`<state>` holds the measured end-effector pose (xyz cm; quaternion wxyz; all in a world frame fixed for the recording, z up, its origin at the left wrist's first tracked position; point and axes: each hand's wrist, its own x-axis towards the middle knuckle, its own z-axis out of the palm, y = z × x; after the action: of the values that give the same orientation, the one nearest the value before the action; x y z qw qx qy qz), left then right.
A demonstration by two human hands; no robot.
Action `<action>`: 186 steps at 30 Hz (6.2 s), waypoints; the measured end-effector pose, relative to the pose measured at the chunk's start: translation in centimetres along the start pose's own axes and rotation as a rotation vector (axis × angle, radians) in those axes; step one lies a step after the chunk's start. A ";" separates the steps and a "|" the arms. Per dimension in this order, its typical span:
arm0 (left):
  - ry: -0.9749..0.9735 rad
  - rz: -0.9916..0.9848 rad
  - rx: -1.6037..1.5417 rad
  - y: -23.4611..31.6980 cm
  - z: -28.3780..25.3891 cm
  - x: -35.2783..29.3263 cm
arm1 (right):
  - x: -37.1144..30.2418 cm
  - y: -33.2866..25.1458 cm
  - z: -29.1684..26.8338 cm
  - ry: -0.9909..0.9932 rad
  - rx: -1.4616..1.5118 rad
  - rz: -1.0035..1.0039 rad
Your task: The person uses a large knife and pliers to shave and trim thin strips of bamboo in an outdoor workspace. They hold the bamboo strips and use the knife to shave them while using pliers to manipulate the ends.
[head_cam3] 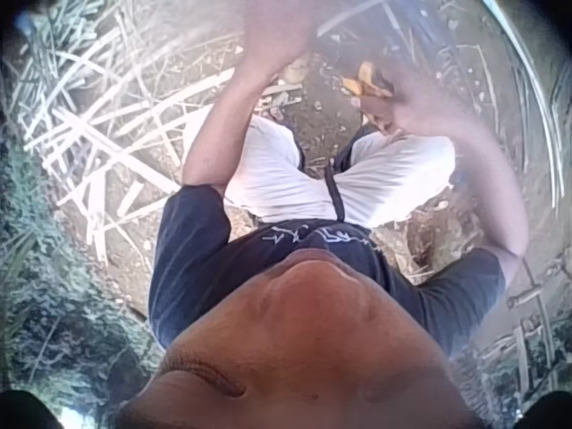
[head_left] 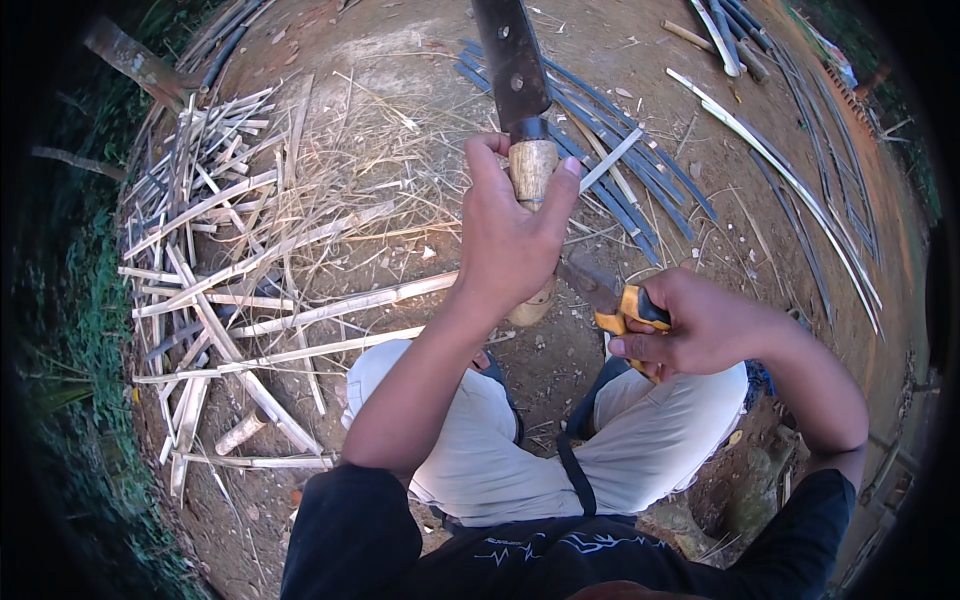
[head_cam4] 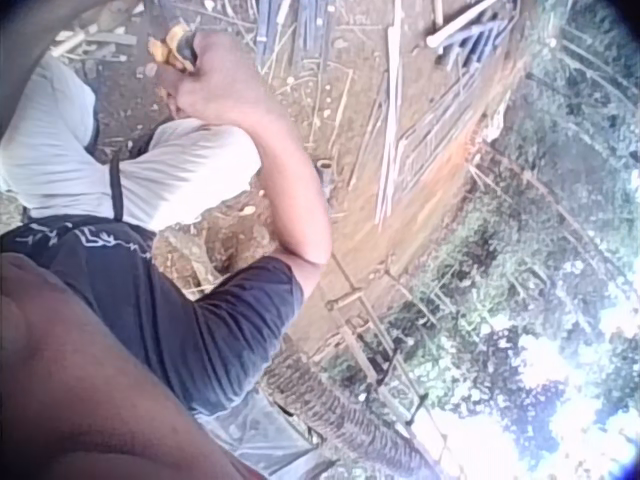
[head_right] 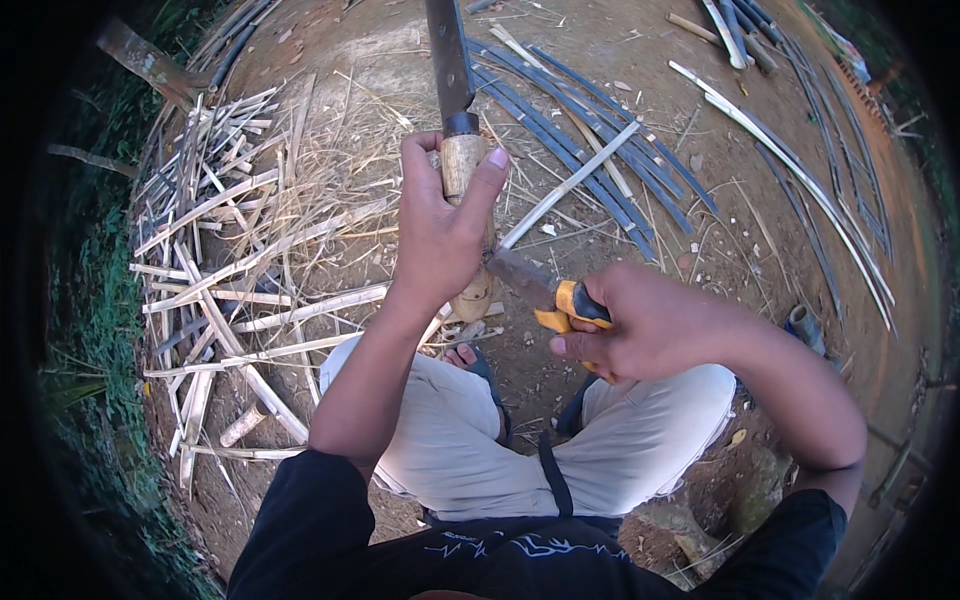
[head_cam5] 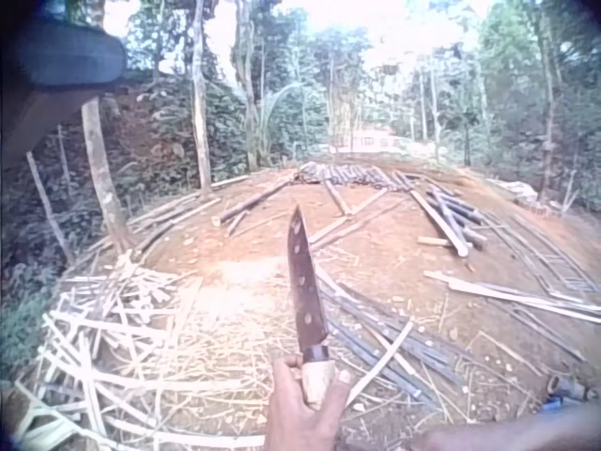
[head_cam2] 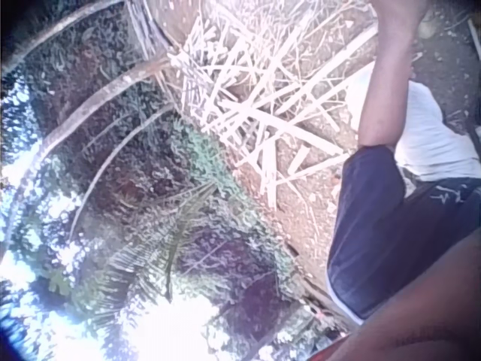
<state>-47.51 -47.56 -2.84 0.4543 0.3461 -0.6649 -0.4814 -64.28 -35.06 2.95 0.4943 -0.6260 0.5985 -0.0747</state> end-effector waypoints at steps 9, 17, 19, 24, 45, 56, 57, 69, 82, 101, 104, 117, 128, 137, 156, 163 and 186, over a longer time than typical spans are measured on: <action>-0.027 -0.018 -0.042 -0.1 -0.2 0.1 | -0.4 -2.0 -0.8 0.005 0.020 0.172; -0.014 0.017 -0.013 0.3 -0.8 0.1 | -0.3 -2.6 -0.8 0.053 0.013 0.168; -0.007 0.021 -0.024 0.2 -0.9 0.2 | -0.6 -3.7 -1.1 0.051 -0.016 0.170; -0.023 0.006 -0.035 0.7 -1.2 0.3 | -0.6 -4.7 -1.7 0.031 -0.045 0.151; 0.015 0.034 -0.038 0.8 -1.2 0.1 | 0.2 -6.8 -2.9 0.013 0.065 0.315; 0.051 0.038 -0.079 0.4 -1.5 0.3 | -0.8 -7.2 -3.4 -0.008 0.255 0.299; 0.055 0.042 -0.086 0.4 -1.6 0.3 | -1.1 -7.1 -3.7 -0.030 0.246 0.249; 0.095 -0.003 -0.276 0.9 -1.6 -0.1 | -2.2 -7.7 -2.7 -0.023 0.494 0.312; 0.087 0.081 -0.250 1.1 -1.8 0.0 | -1.0 -8.3 -2.4 -0.010 -0.022 0.323; 0.117 0.131 -0.301 1.9 -2.5 0.3 | -1.0 -6.4 0.2 0.311 -0.299 -0.006; 0.116 0.141 -0.293 2.1 -2.4 0.1 | -1.5 -6.7 0.5 0.279 -0.243 0.030; 0.295 0.199 -0.484 3.1 -5.1 1.1 | -3.2 -3.5 1.4 0.155 0.260 0.062; 0.195 0.228 -0.403 1.6 -3.4 0.3 | -1.0 -5.1 1.8 0.083 0.600 0.073; 0.155 0.096 -0.456 1.6 -3.3 0.5 | -1.1 -2.8 2.8 0.231 0.603 0.054; 0.144 0.073 -0.334 0.8 -2.5 0.4 | -1.6 -2.7 2.4 0.249 0.557 0.094; 0.147 0.109 -0.271 0.8 -2.1 0.4 | -0.2 -0.4 3.7 0.414 0.193 -0.272; 0.101 0.229 -0.132 1.2 -2.3 0.2 | -1.1 -7.3 -0.3 0.146 0.133 0.155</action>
<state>-45.41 -48.13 -1.38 0.5609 0.2612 -0.6432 -0.4512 -59.89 -35.79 8.88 0.4943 -0.5366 0.6731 -0.1212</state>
